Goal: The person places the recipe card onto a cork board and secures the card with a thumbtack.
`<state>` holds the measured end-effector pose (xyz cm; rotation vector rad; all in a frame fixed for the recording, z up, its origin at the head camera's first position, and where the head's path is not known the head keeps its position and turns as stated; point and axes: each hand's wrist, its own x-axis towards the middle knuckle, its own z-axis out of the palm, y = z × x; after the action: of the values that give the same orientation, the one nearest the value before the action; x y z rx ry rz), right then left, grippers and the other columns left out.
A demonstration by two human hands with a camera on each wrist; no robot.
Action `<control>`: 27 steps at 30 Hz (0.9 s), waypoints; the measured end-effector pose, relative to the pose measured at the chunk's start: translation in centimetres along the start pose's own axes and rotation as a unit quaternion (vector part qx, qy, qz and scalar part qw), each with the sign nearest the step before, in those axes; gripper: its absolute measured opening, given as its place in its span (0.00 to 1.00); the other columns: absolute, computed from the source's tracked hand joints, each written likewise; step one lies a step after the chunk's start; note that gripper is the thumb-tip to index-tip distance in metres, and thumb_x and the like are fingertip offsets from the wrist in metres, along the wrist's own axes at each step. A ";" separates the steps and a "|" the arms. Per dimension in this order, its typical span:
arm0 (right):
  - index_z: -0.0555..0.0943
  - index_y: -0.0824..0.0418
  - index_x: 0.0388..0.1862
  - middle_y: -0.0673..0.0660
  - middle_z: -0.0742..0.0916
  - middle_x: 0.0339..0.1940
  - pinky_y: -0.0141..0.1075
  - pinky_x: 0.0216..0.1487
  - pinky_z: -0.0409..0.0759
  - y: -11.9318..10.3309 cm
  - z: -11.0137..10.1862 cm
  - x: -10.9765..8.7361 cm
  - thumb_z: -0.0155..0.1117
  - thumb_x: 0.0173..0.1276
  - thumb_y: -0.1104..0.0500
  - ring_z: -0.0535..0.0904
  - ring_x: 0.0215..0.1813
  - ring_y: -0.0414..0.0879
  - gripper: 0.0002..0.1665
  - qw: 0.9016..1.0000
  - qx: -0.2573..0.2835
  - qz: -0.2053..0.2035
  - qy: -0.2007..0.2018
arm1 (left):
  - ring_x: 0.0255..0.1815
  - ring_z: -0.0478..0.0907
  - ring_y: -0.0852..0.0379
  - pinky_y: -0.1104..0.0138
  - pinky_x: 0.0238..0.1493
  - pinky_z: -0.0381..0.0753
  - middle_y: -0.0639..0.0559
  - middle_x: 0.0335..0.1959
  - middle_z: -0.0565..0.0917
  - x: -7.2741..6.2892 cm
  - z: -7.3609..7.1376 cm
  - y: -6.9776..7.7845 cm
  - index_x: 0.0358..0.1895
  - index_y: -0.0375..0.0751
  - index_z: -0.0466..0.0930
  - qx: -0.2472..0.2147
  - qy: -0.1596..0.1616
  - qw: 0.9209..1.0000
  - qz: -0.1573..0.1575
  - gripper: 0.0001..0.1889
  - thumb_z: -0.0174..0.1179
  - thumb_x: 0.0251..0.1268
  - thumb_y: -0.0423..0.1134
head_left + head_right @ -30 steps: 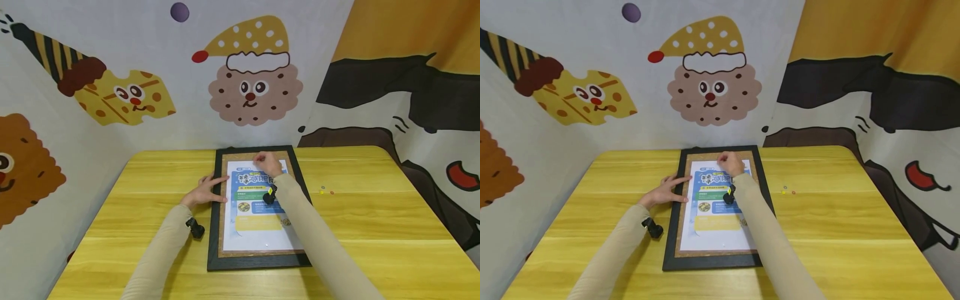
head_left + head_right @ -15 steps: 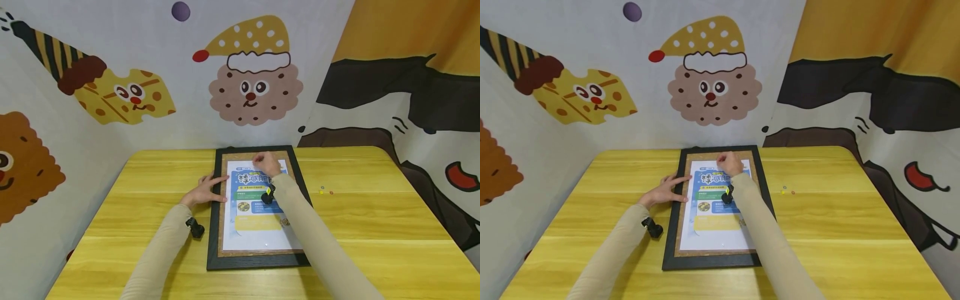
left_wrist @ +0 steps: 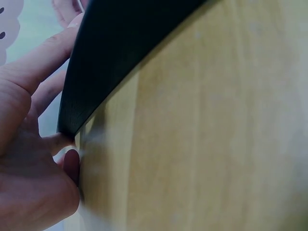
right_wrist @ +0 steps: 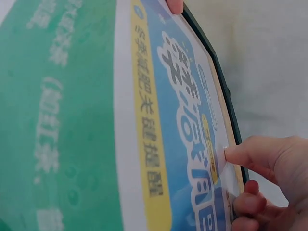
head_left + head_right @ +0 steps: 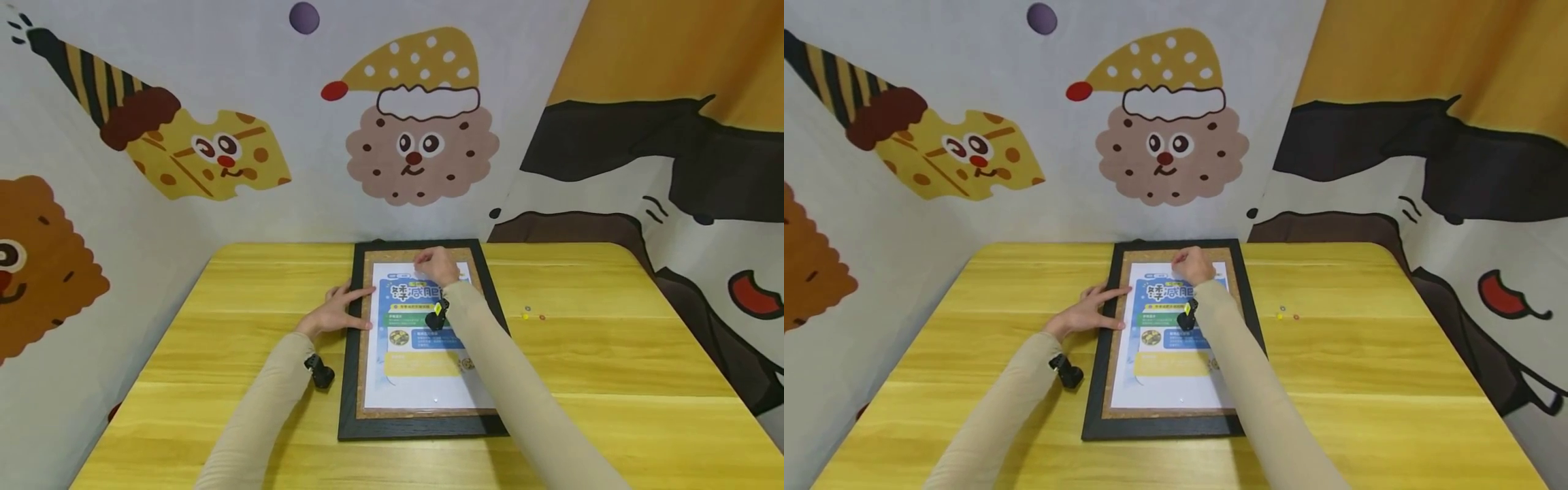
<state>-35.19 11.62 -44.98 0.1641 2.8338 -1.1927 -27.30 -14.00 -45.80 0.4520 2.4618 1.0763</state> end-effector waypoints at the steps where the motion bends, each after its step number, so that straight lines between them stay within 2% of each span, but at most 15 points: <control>1: 0.86 0.56 0.35 0.54 0.84 0.37 0.49 0.51 0.67 -0.1 0.0 0.0 0.68 0.63 0.58 0.75 0.43 0.51 0.03 1.000 -0.002 0.003 0.002 | 0.74 0.28 0.34 0.32 0.63 0.44 0.38 0.77 0.34 0.0 0.0 0.0 0.75 0.56 0.60 0.000 0.000 1.000 0.000 0.45 0.72 0.54 0.49; 12: 0.86 0.54 0.36 0.52 0.85 0.38 0.50 0.54 0.65 -0.5 0.0 -0.7 0.68 0.64 0.57 0.75 0.45 0.50 0.03 1.000 0.007 0.026 0.012 | 0.74 0.27 0.34 0.32 0.63 0.43 0.38 0.77 0.33 -0.2 0.1 0.0 0.75 0.55 0.59 -0.011 -0.001 1.000 0.007 0.44 0.72 0.55 0.47; 21: 0.87 0.54 0.36 0.52 0.86 0.38 0.49 0.51 0.67 0.0 0.0 -0.7 0.69 0.61 0.57 0.77 0.44 0.50 0.05 1.000 0.023 0.012 0.015 | 0.74 0.26 0.35 0.32 0.63 0.45 0.38 0.77 0.33 -0.3 0.1 -0.2 0.75 0.56 0.59 -0.016 -0.002 1.000 0.009 0.43 0.71 0.56 0.47; 27: 0.87 0.54 0.37 0.52 0.86 0.40 0.50 0.53 0.66 0.2 0.0 -0.7 0.68 0.62 0.56 0.76 0.46 0.50 0.06 0.999 0.036 0.022 0.017 | 0.74 0.25 0.35 0.32 0.63 0.43 0.39 0.77 0.33 -0.3 0.0 -0.3 0.75 0.55 0.59 -0.021 -0.004 1.000 0.012 0.44 0.71 0.55 0.48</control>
<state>-34.47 11.74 -45.06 0.2496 2.8020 -1.2946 -27.05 -14.29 -45.97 0.4739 2.4287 1.1312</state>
